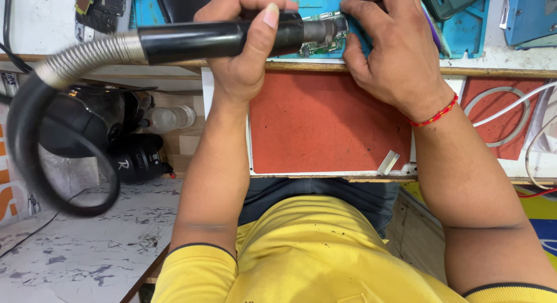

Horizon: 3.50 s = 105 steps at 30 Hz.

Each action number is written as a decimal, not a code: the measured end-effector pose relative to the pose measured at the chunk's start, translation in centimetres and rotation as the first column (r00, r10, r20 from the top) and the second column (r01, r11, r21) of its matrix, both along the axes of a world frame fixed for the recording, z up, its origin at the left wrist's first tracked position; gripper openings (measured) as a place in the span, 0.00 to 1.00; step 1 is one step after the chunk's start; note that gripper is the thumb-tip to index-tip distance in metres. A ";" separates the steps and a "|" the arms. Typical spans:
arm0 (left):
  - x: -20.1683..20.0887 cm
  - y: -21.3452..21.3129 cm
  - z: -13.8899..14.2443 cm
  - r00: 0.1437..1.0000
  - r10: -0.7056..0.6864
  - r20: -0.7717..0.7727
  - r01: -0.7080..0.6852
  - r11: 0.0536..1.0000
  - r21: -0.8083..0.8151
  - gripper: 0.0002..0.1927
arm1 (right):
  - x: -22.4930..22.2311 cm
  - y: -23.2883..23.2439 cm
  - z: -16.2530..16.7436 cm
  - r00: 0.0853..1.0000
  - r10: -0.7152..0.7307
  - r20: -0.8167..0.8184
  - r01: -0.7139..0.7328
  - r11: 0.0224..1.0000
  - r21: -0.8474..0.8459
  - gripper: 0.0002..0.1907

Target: The person uses a hot air gun to heat a small circuit board held in their left hand. They then set the tool down and use a pair of tweezers to manipulate a component on the board.

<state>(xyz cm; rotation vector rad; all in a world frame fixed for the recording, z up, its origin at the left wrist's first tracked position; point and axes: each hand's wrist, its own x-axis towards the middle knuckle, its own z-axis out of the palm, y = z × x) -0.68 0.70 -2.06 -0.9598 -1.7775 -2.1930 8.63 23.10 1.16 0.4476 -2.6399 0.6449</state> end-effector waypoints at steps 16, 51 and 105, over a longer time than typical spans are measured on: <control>0.1 0.2 0.6 0.996 0.084 -0.007 -0.084 0.996 -0.010 0.12 | 0.1 0.1 -0.3 1.000 -0.014 0.003 0.014 1.000 0.021 0.17; 0.2 0.0 0.5 1.000 0.019 0.020 -0.019 1.000 0.005 0.11 | 0.1 0.0 -0.2 1.000 -0.020 0.006 0.020 0.999 0.030 0.17; -0.2 0.3 0.5 0.997 0.079 -0.009 -0.079 0.996 0.049 0.09 | 0.1 0.0 -0.1 1.000 -0.001 -0.004 0.001 1.000 0.029 0.17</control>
